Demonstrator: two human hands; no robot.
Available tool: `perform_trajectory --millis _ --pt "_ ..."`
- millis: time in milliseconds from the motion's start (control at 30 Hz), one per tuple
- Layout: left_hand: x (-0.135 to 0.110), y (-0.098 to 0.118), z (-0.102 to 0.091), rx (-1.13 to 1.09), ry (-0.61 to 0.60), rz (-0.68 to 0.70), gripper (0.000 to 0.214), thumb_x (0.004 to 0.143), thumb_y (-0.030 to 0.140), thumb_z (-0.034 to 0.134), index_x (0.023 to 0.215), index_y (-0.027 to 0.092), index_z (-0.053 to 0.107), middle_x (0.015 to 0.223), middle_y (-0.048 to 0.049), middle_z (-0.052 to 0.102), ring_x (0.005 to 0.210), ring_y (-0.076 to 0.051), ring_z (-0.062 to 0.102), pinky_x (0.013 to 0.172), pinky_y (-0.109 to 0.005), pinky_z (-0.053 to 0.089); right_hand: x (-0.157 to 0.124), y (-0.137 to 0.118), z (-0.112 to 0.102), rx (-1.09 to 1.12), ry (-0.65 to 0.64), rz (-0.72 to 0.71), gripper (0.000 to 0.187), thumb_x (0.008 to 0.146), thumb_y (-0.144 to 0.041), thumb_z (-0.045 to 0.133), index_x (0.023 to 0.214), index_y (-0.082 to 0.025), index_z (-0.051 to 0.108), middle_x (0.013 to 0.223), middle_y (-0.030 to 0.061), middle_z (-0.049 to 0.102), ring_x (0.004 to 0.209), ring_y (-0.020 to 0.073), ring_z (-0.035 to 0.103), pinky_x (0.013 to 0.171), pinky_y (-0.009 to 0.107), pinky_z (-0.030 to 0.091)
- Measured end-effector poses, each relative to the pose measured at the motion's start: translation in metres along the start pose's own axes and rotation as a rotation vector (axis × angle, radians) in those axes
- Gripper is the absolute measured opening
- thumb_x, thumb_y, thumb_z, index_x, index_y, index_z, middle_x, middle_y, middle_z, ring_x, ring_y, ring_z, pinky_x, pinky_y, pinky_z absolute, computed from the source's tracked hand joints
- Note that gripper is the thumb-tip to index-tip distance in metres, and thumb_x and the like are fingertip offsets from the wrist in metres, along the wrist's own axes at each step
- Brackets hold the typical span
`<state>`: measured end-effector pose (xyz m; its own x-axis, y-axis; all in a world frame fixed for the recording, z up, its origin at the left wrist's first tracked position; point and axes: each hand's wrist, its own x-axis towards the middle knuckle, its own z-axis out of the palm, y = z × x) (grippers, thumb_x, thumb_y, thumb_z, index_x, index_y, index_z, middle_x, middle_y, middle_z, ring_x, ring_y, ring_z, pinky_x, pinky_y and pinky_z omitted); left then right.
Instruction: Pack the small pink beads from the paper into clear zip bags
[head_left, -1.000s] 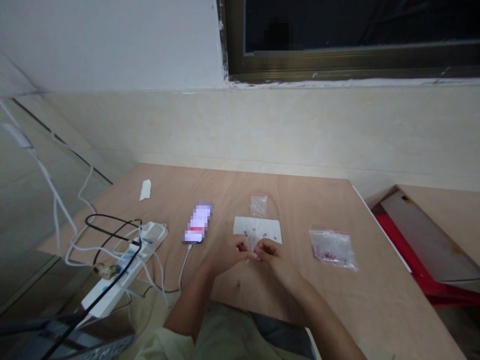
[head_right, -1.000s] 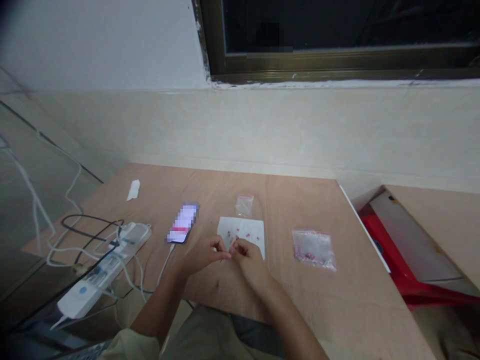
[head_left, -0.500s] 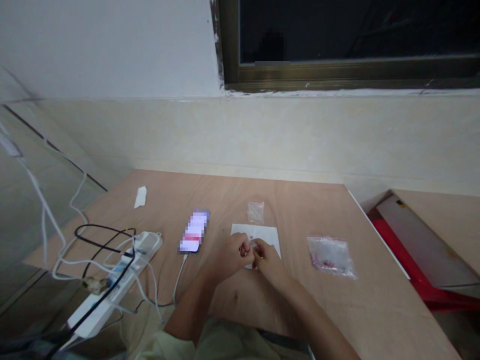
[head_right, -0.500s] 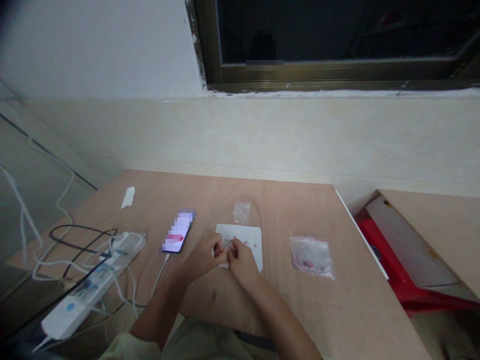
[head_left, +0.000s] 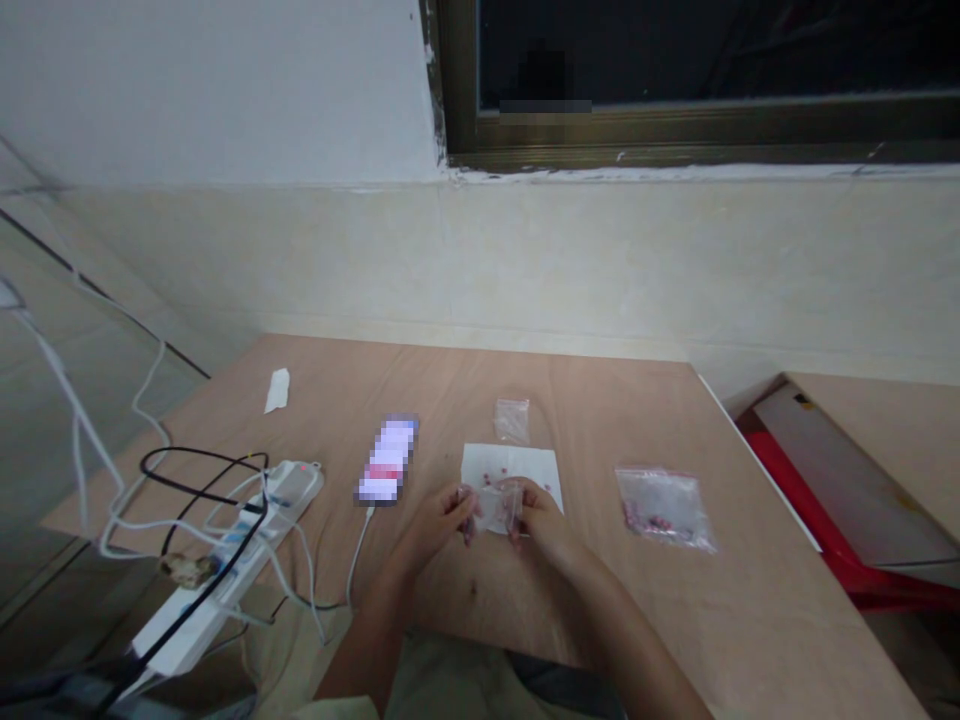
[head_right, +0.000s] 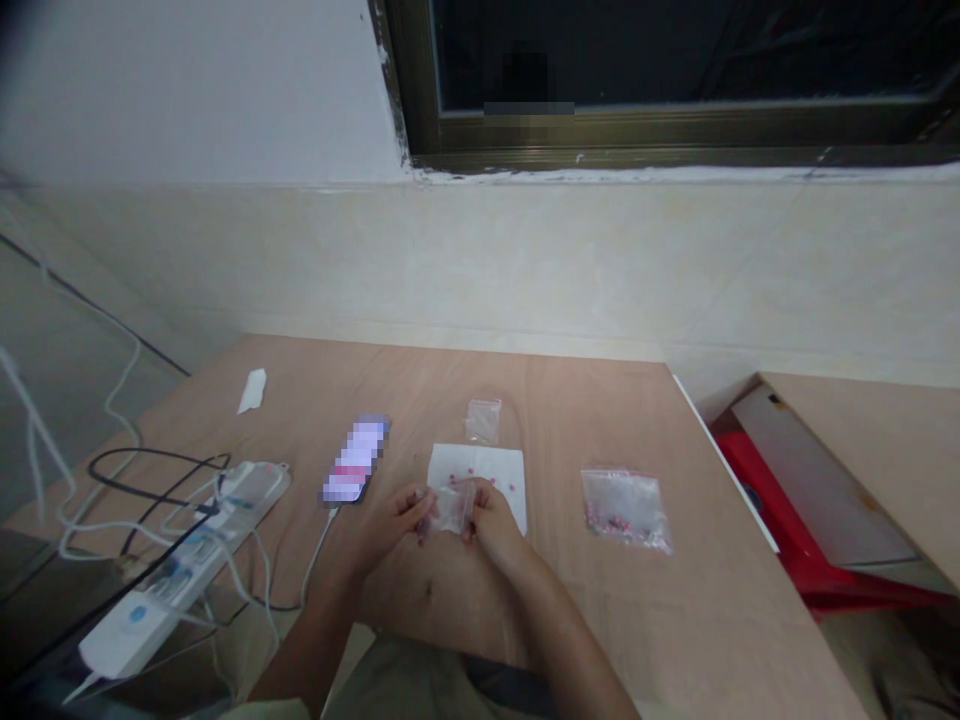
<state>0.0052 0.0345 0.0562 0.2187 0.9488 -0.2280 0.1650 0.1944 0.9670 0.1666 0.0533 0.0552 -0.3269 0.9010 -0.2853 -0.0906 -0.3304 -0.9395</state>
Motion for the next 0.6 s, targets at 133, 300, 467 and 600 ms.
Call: perform_trajectory --millis 133,300,467,600 --pt "0.004 -0.009 0.000 -0.028 0.144 -0.050 0.029 0.070 0.044 0.050 0.067 0.015 0.051 0.053 0.0045 0.048 0.046 -0.008 0.046 0.045 -0.020 0.037 -0.004 0.017 -0.002 -0.035 0.189 -0.032 0.023 0.070 -0.042 0.046 0.075 -0.021 0.039 0.050 -0.0067 0.047 0.033 0.0076 0.042 0.032 0.019 0.033" --pt "0.012 -0.022 -0.006 -0.001 0.253 -0.067 0.031 0.067 0.045 0.052 0.066 0.014 0.050 0.055 0.0049 0.048 0.045 -0.007 0.044 0.044 -0.020 0.036 -0.009 0.026 -0.002 -0.140 0.115 -0.063 0.029 0.071 -0.048 0.047 0.077 -0.020 0.043 0.063 -0.0039 0.048 0.040 0.0064 0.043 0.031 0.017 0.031" --pt "0.017 -0.033 -0.012 0.006 0.291 -0.091 0.030 0.065 0.045 0.054 0.062 0.016 0.048 0.052 0.0060 0.046 0.044 -0.008 0.043 0.044 -0.020 0.034 0.002 0.035 -0.005 -0.207 0.083 -0.046 0.027 0.068 -0.045 0.051 0.063 -0.019 0.045 0.050 -0.0058 0.044 0.036 0.0058 0.037 0.035 0.019 0.029" --pt "0.021 -0.036 -0.018 -0.020 0.274 -0.098 0.030 0.062 0.047 0.054 0.061 0.018 0.047 0.052 0.0064 0.045 0.043 -0.008 0.042 0.044 -0.021 0.035 0.012 0.042 -0.010 -0.190 0.130 -0.023 0.025 0.065 -0.042 0.053 0.062 -0.019 0.047 0.047 -0.0054 0.044 0.036 0.0067 0.036 0.036 0.020 0.027"
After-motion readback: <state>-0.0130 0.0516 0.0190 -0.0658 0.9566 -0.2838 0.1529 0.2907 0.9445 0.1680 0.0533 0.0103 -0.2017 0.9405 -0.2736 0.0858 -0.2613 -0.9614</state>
